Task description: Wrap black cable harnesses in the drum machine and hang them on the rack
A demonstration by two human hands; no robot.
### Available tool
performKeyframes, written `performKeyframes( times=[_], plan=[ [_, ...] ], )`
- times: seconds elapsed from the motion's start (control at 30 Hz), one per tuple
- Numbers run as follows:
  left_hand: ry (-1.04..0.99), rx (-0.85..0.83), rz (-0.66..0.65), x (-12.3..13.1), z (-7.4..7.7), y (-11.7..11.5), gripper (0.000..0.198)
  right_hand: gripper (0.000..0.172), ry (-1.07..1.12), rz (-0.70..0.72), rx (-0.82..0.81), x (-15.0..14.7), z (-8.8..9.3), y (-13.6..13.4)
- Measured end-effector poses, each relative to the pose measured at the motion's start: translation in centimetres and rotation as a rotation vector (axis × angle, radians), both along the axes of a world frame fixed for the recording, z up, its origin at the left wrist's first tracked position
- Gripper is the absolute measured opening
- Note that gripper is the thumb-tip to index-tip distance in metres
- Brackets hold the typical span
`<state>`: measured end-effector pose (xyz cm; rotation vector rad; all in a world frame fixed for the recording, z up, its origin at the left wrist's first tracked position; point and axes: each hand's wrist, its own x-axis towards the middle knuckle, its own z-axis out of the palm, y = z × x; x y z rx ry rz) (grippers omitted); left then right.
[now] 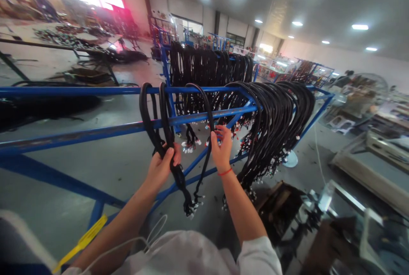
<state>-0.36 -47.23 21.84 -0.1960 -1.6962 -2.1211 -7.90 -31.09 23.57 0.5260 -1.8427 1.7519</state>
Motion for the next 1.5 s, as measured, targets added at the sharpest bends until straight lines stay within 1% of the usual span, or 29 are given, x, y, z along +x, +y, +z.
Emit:
performKeyframes(
  times=[0.1,0.17,0.3,0.43,0.57,0.6,0.63,0.67,0.73,0.77,0.8,0.83,0.87,0.9,0.93,1.0,1.03,1.07,1.1,1.17,1.2,1.23,1.27,1.3,1.37,1.4,1.43,1.47,1.5],
  plan=[
    [-0.003,0.003,0.025,-0.2,-0.4,-0.1,0.049,0.032,-0.067,0.137,0.045,0.3,-0.5,0.3],
    [-0.004,0.0,0.033,-0.2,-0.5,-0.1,0.049,0.032,-0.112,0.196,0.084,0.4,-0.8,0.5],
    [-0.017,0.005,0.028,-0.1,-0.4,-0.1,0.047,0.032,-0.163,0.193,0.146,0.7,-0.5,1.0],
    [0.003,-0.011,0.038,0.1,0.0,-0.1,0.045,0.034,-0.142,0.204,0.178,1.5,0.0,1.0],
    [0.006,-0.04,0.064,0.2,0.2,0.0,0.046,0.037,-0.143,0.225,0.247,1.8,-0.2,1.3],
    [0.007,-0.044,0.067,0.1,0.2,-0.1,0.046,0.036,-0.113,0.191,0.28,1.5,-0.3,1.9],
    [0.008,-0.043,0.068,0.1,0.2,-0.1,0.046,0.034,-0.059,0.109,0.302,0.9,-0.3,2.8],
    [0.009,-0.038,0.066,0.1,0.1,-0.1,0.046,0.033,0.007,-0.025,0.308,0.1,-0.3,4.1],
    [0.01,-0.017,0.059,-0.1,-0.2,0.0,0.047,0.037,0.095,-0.384,0.28,-2.0,0.0,7.2],
    [0.01,-0.006,0.052,-0.2,-0.3,0.1,0.047,0.042,0.085,-0.548,0.261,-3.0,0.2,8.7],
    [0.011,0.003,0.044,-0.3,-0.4,0.2,0.047,0.047,0.043,-0.662,0.259,-3.8,0.4,9.8],
    [0.014,0.009,0.036,-0.4,-0.5,0.3,0.048,0.051,0.005,-0.721,0.272,-4.4,0.6,10.5],
    [0.017,0.011,0.026,-0.6,-0.6,0.4,0.048,0.052,-0.01,-0.713,0.293,-4.6,0.7,10.4],
    [0.017,0.01,0.019,-0.8,-0.7,0.6,0.049,0.052,0.003,-0.64,0.307,-4.5,0.7,9.7],
    [0.012,0.005,0.017,-0.9,-0.7,0.7,0.05,0.05,0.025,-0.497,0.317,-3.9,0.7,8.3],
    [-0.009,-0.019,0.05,-1.2,-0.7,0.9,0.052,0.044,0.006,-0.097,0.294,-2.3,0.5,4.6],
    [-0.021,-0.036,0.077,-1.1,-0.7,0.9,0.053,0.041,-0.073,0.083,0.243,-1.4,0.4,2.7],
    [-0.03,-0.056,0.104,-1.0,-0.8,0.8,0.054,0.042,-0.174,0.209,0.161,-0.7,0.4,1.0],
    [-0.038,-0.078,0.123,-0.8,-0.9,0.7,0.055,0.047,-0.275,0.276,0.056,-0.2,0.5,-0.3],
    [-0.06,-0.132,0.115,0.0,-1.6,0.2,0.056,0.058,-0.405,0.293,-0.17,0.2,0.9,-1.9],
    [-0.079,-0.16,0.099,0.5,-2.2,0.0,0.055,0.061,-0.431,0.309,-0.242,0.2,1.2,-2.3],
    [-0.102,-0.19,0.085,1.0,-2.8,-0.2,0.055,0.061,-0.447,0.347,-0.274,0.3,1.4,-2.7],
    [-0.122,-0.218,0.075,1.4,-3.5,-0.3,0.054,0.06,-0.464,0.406,-0.267,0.5,1.6,-3.0],
    [-0.136,-0.247,0.068,1.8,-4.2,-0.4,0.053,0.057,-0.49,0.483,-0.221,0.8,1.8,-3.4],
    [-0.134,-0.302,0.054,2.2,-5.5,-0.6,0.05,0.05,-0.551,0.642,-0.056,1.8,1.8,-4.4],
    [-0.123,-0.325,0.046,2.3,-6.1,-0.6,0.048,0.047,-0.564,0.691,0.038,2.3,1.6,-4.8],
    [-0.112,-0.342,0.052,2.4,-6.5,-0.8,0.046,0.044,-0.554,0.694,0.121,2.6,1.4,-5.0],
    [-0.101,-0.351,0.085,2.6,-6.9,-0.9,0.042,0.043,-0.519,0.644,0.182,2.9,1.1,-5.0],
    [-0.084,-0.356,0.153,2.8,-7.1,-1.1,0.039,0.043,-0.469,0.548,0.216,2.9,0.8,-4.8]
  ],
)
